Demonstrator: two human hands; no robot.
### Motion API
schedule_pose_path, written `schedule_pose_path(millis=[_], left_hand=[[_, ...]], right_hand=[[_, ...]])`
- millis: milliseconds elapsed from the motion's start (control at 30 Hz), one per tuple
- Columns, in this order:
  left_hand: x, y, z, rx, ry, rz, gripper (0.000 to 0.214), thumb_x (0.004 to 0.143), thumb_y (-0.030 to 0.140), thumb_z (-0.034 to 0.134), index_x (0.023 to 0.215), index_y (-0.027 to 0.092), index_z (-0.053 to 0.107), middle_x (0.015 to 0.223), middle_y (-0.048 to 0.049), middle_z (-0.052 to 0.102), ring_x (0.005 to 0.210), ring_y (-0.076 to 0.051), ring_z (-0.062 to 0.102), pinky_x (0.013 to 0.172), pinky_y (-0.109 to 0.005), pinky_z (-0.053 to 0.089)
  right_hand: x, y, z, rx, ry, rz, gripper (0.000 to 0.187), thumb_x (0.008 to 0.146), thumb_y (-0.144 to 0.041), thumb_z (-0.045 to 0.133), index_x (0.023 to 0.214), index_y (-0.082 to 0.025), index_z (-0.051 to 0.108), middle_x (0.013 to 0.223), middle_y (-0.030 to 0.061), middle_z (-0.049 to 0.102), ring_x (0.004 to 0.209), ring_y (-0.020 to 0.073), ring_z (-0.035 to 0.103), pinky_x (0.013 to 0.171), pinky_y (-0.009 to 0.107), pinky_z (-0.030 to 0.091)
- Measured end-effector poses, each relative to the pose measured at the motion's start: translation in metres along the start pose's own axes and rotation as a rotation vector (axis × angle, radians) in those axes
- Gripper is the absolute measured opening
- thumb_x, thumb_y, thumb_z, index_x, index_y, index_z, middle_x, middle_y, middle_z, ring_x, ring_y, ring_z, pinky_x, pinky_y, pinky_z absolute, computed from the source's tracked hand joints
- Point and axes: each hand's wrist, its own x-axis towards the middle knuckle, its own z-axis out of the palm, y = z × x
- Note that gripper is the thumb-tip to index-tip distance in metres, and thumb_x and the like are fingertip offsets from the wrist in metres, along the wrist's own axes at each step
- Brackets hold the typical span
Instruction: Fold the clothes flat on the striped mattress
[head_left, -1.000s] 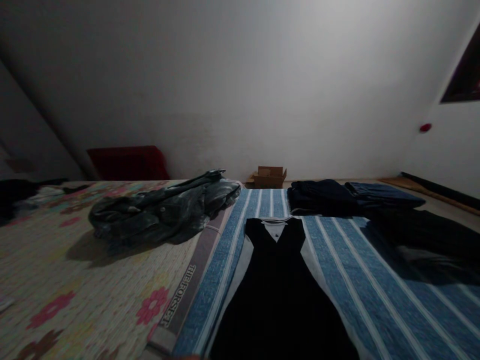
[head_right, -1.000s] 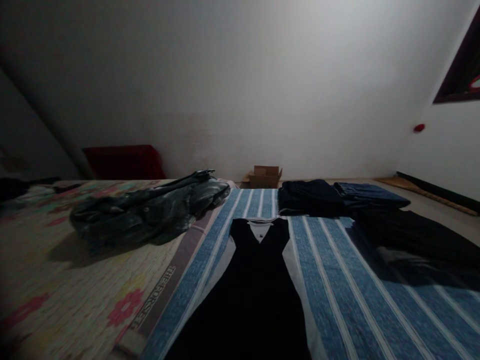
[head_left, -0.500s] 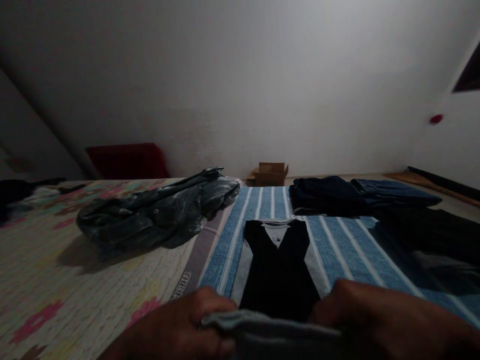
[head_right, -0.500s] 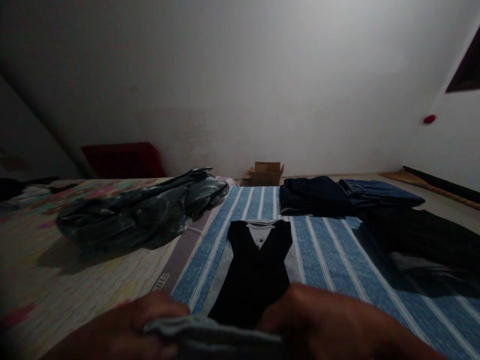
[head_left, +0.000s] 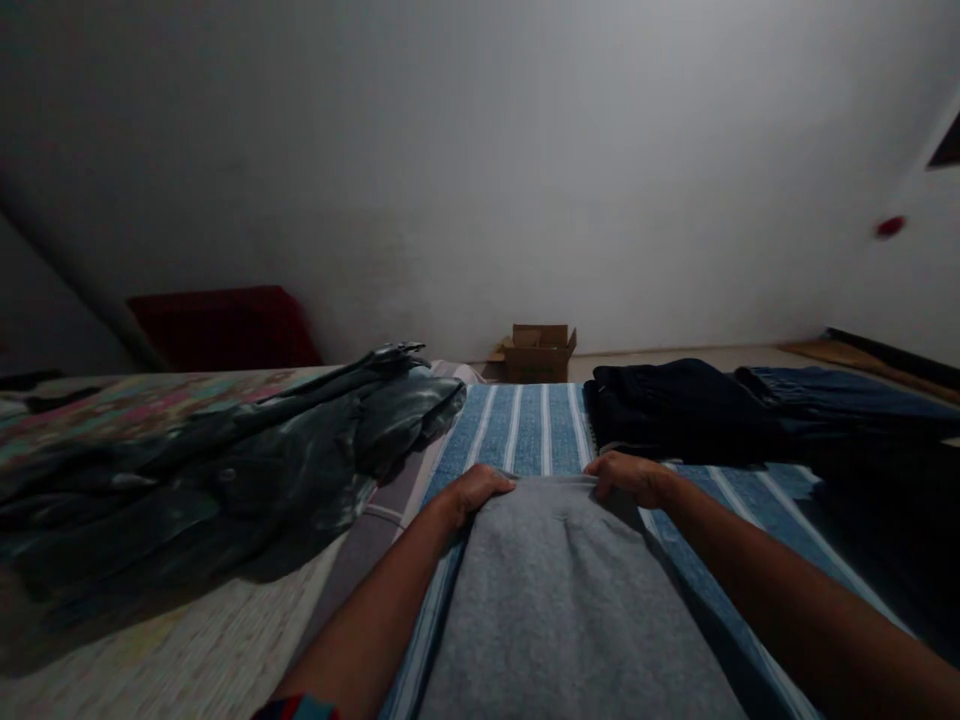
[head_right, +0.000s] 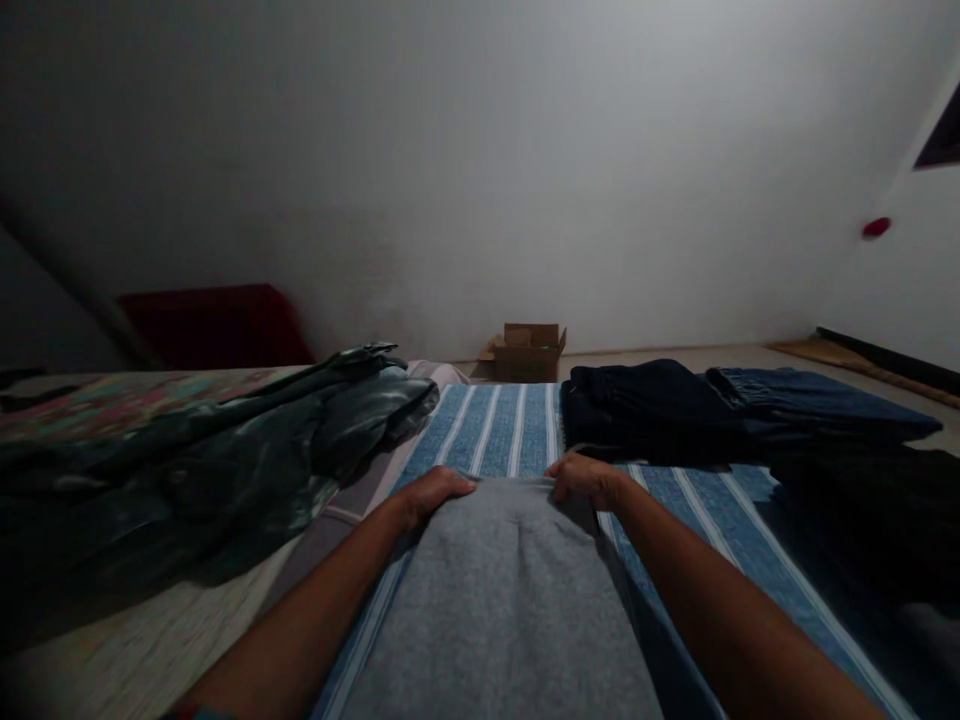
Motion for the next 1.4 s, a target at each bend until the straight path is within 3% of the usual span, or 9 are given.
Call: schedule_pose_path(millis=[133,367,700,767,867,933,1067,1167,1400], left_hand=[[0.006,-0.013,-0.003,-0.009,-0.019,-0.057,0.03,0.056,0.042,0.069,0.061,0.013,0.064,0.059,-0.0009,0.06,0.056,-0.015,0.05,0.058,-0.028,0.037],[0.0,0.0,-0.004,-0.03,-0.004,-0.027,0.028,0.059,0.04,0.067,0.065,0.012,0.064,0.063,-0.0024,0.06,0.06,-0.017,0.051,0.061,-0.029,0.035],[0.004,-0.004,0.003,0.397,0.198,0.019,0.021,0.066,0.033,0.059,0.054,0.016,0.055,0.052,0.002,0.051,0.056,-0.016,0.05,0.053,-0.027,0.032],[0.002,0.002,0.005,0.558,0.264,0.008,0.018,0.071,0.03,0.057,0.062,0.015,0.058,0.06,-0.0006,0.057,0.063,-0.019,0.056,0.056,-0.027,0.037],[-0.017,0.015,0.018,0.783,0.438,0.033,0.022,0.078,0.024,0.05,0.09,0.01,0.063,0.087,-0.0104,0.066,0.086,-0.026,0.061,0.073,-0.034,0.044],[-0.043,0.021,0.035,0.953,0.509,0.215,0.033,0.082,0.023,0.046,0.11,0.009,0.058,0.111,-0.0153,0.063,0.106,-0.028,0.056,0.09,-0.039,0.042],[-0.099,0.016,0.078,1.112,0.15,0.576,0.045,0.086,0.035,0.049,0.128,0.019,0.05,0.138,-0.0118,0.049,0.127,-0.027,0.044,0.104,-0.043,0.036],[-0.113,-0.008,0.1,1.188,-0.089,0.694,0.061,0.085,0.054,0.048,0.137,0.023,0.042,0.145,-0.0108,0.04,0.132,-0.03,0.038,0.104,-0.048,0.036],[-0.098,-0.067,0.107,1.307,0.017,0.717,0.068,0.087,0.065,0.033,0.143,0.026,0.033,0.143,-0.0115,0.04,0.13,-0.031,0.041,0.102,-0.046,0.039]], right_hand=[[0.009,0.015,-0.004,0.022,-0.003,-0.006,0.023,0.05,-0.006,0.051,0.067,-0.017,0.063,0.057,-0.003,0.059,0.051,0.0111,0.054,0.047,0.02,0.041],[0.006,0.0,-0.01,0.035,-0.004,-0.039,0.024,0.05,-0.008,0.053,0.071,-0.014,0.063,0.059,-0.001,0.06,0.051,0.0109,0.055,0.046,0.02,0.041],[0.018,0.016,-0.005,-0.029,0.119,-0.044,0.024,0.051,-0.008,0.056,0.073,-0.014,0.062,0.054,-0.0025,0.058,0.048,0.0106,0.053,0.045,0.02,0.04],[0.018,0.015,-0.007,-0.047,0.142,-0.063,0.023,0.05,-0.008,0.056,0.072,-0.014,0.062,0.054,-0.0028,0.057,0.048,0.0103,0.052,0.044,0.019,0.039],[0.018,0.014,-0.009,-0.073,0.178,-0.076,0.022,0.051,-0.009,0.056,0.071,-0.015,0.062,0.052,-0.0035,0.056,0.045,0.0099,0.05,0.042,0.02,0.036],[0.017,0.014,-0.01,-0.092,0.194,-0.083,0.021,0.051,-0.009,0.056,0.07,-0.015,0.062,0.052,-0.0038,0.055,0.044,0.0095,0.049,0.041,0.02,0.034],[0.016,0.012,-0.009,-0.132,0.215,-0.134,0.019,0.053,-0.009,0.056,0.069,-0.015,0.062,0.054,-0.0041,0.055,0.047,0.0085,0.048,0.043,0.019,0.032],[0.017,0.01,-0.008,-0.187,0.249,-0.176,0.018,0.054,-0.008,0.056,0.069,-0.015,0.063,0.054,-0.0045,0.054,0.048,0.0079,0.047,0.043,0.018,0.031],[0.021,0.009,-0.001,-0.386,0.366,-0.256,0.024,0.056,-0.003,0.053,0.074,-0.014,0.066,0.053,-0.0045,0.053,0.05,0.009,0.048,0.045,0.018,0.032]])
